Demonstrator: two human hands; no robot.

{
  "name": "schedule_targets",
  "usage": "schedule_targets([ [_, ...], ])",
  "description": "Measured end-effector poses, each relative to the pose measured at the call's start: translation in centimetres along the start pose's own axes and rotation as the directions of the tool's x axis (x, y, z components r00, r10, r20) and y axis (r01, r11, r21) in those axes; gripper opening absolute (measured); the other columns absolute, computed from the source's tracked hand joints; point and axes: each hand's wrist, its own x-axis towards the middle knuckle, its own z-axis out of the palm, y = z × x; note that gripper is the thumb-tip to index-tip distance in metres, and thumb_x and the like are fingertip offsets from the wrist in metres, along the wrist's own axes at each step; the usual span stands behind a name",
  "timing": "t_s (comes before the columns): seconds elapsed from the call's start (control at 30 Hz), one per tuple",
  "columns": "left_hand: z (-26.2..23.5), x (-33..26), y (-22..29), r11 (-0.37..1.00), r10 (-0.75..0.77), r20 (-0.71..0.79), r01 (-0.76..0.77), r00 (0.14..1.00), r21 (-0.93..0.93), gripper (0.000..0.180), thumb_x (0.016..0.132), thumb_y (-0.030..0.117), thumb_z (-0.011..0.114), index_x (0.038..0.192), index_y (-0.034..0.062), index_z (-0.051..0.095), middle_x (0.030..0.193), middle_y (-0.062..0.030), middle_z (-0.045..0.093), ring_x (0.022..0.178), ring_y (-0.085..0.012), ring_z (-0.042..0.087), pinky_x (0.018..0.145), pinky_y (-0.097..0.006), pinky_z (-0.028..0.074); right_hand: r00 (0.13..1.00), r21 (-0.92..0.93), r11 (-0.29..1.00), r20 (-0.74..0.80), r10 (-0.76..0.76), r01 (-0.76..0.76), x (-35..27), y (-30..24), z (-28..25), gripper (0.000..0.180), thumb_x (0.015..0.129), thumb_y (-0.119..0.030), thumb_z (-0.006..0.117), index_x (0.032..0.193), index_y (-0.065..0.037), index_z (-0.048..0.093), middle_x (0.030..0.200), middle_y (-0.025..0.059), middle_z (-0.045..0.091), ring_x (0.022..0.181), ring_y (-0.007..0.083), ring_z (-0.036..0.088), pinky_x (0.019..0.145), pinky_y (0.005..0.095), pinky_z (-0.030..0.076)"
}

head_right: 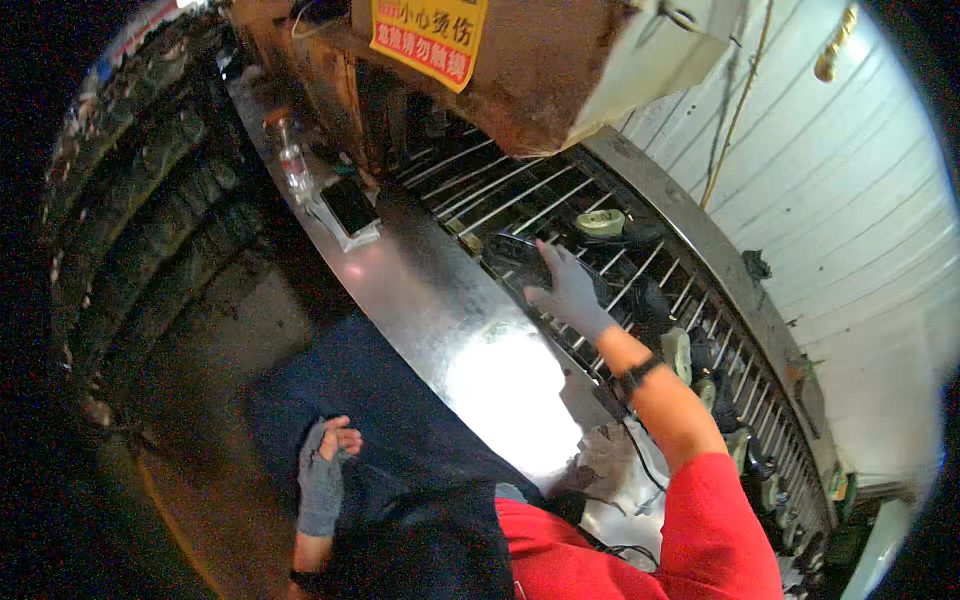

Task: The recorder is inspecting shoes after they have been processed in a machine.

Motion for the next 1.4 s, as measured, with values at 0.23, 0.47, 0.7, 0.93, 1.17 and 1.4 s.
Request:
schedule_targets([
  [0.23, -1.3, -1.5, 0.4, 0.949, -0.133, -0.071, 0.106, 0.989, -0.297, 0.050, 0.112, 0.041, 0.053, 0.135, -0.0036, 0.058, 0.112, -0.0182, 0.072, 0.099, -0.0271, 0.072, 0.091, -0.042, 0.061, 0.973, -0.294, 0.942, 0.110, 0.202, -0.162, 7.2, -5.8, -0.4, 0.076, 0.072, -0.041, 0.090, 0.135, -0.005, 0.065, 0.127, 0.0188, 0.067, 0.124, 0.0392, 0.061, 0.109, 0.0513, 0.047],
  [0.47, 5.9, 1.5, 3.1, 0.892, -0.126, 0.183, 0.192, 0.975, -0.410, 0.057, 0.111, 0.036, 0.056, 0.153, -0.0012, 0.046, 0.134, -0.0215, 0.065, 0.118, -0.0327, 0.069, 0.102, -0.045, 0.059, 0.497, 0.174, 0.563, 0.312, -0.810, 0.808, -0.6, -19.2, -3.5, 0.069, 0.093, -0.053, 0.069, 0.145, -0.008, 0.059, 0.142, 0.0181, 0.060, 0.137, 0.0373, 0.054, 0.112, 0.0516, 0.043],
  [0.7, 5.8, 0.4, 4.8, 0.843, -0.142, 0.192, 0.220, 0.971, -0.490, 0.065, 0.098, 0.013, 0.070, 0.156, -0.0037, 0.043, 0.146, -0.0271, 0.060, 0.123, -0.0367, 0.070, 0.108, -0.046, 0.058, 0.901, 0.475, 0.775, 0.105, 0.421, -0.417, 1.4, 3.0, -4.3, 0.057, 0.106, -0.034, 0.065, 0.153, -0.004, 0.053, 0.114, 0.0060, 0.070, 0.101, 0.0142, 0.066, 0.089, 0.0303, 0.055],
  [0.93, 4.6, -0.7, 4.3, 0.884, 0.010, 0.148, 0.061, 0.989, -0.464, 0.058, 0.103, 0.020, 0.066, 0.152, -0.0056, 0.048, 0.143, -0.0282, 0.062, 0.122, -0.0358, 0.070, 0.108, -0.045, 0.057, 0.695, 0.679, 0.235, 0.553, 0.459, -0.696, 9.6, 28.1, -7.7, 0.070, 0.097, -0.046, 0.072, 0.155, -0.010, 0.051, 0.144, 0.0080, 0.063, 0.128, 0.0257, 0.058, 0.117, 0.0441, 0.037],
  [1.17, 4.1, -0.2, 4.0, 0.815, -0.208, 0.191, 0.278, 0.959, -0.509, 0.064, 0.106, 0.048, 0.060, 0.144, -0.0031, 0.056, 0.129, -0.0254, 0.071, 0.106, -0.0286, 0.075, 0.090, -0.042, 0.064, 0.986, -0.116, 0.993, 0.162, 0.029, -0.010, 7.5, 30.7, -4.7, 0.071, 0.097, -0.040, 0.071, 0.155, -0.009, 0.046, 0.150, 0.0107, 0.055, 0.137, 0.0289, 0.052, 0.118, 0.0462, 0.042],
  [1.4, 3.5, 0.1, 3.2, 0.818, -0.203, 0.122, 0.237, 0.972, -0.524, 0.057, 0.105, 0.047, 0.062, 0.132, -0.0040, 0.066, 0.116, -0.0223, 0.076, 0.097, -0.0254, 0.077, 0.084, -0.037, 0.064, 0.822, 0.845, 0.100, 0.474, 0.315, -0.526, -2.7, 13.6, -8.1, 0.067, 0.096, -0.050, 0.069, 0.146, -0.007, 0.055, 0.131, 0.0129, 0.067, 0.116, 0.0300, 0.068, 0.101, 0.0457, 0.060],
])
